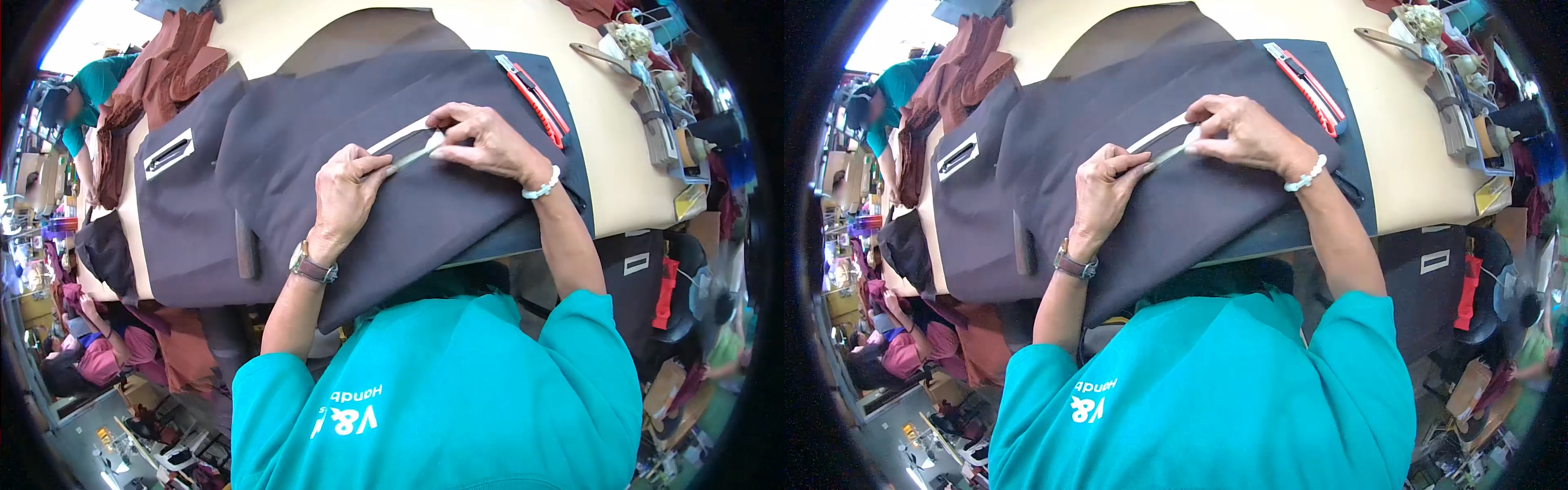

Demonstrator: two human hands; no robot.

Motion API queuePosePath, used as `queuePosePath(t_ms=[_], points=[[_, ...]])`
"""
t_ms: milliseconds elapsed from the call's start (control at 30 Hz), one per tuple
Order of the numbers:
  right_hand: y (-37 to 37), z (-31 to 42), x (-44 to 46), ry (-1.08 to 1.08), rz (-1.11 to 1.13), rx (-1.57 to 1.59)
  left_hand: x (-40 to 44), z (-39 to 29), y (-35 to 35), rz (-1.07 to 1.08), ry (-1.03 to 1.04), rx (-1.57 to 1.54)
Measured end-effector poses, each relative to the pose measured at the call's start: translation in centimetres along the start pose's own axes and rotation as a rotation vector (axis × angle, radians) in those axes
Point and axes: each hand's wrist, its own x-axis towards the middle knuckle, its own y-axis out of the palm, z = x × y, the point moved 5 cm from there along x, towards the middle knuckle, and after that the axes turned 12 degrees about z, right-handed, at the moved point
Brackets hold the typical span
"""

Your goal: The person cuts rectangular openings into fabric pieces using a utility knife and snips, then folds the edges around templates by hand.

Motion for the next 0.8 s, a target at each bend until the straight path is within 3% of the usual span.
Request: queuePosePath(t_ms=[67,100,200,333,500,600,800], points=[[-0.3,-0.6,0.3,0.163,0.08,0.139,-0.2,0.0,0.0,-0.01,0.019,0.023],[-0.5,-0.8,0.7,0.208,0.042,0.06,-0.2,-0.2,-0.1,-0.009,0.03,0.038],[-0.4,-0.5,1.5,0.108,-0.214,-0.498,-0.1,-0.2,-0.1,-0.011,0.061,0.068],[2.3,0.6,3.5,0.073,-0.19,-0.599,-0.1,-0.3,-0.1,-0.013,0.078,0.07],[1.4,0.4,3.1,0.13,-0.113,-0.518,-2.4,0.2,-1.8,0.02,0.004,0.132],[0.2,-1.1,1.9,0.181,-0.197,-0.625,-4.4,1.1,-2.7,0.043,-0.081,0.06],[5.8,4.4,5.6,-0.022,-0.039,-0.539,-4.5,1.2,-2.8,0.019,-0.094,0.033]])
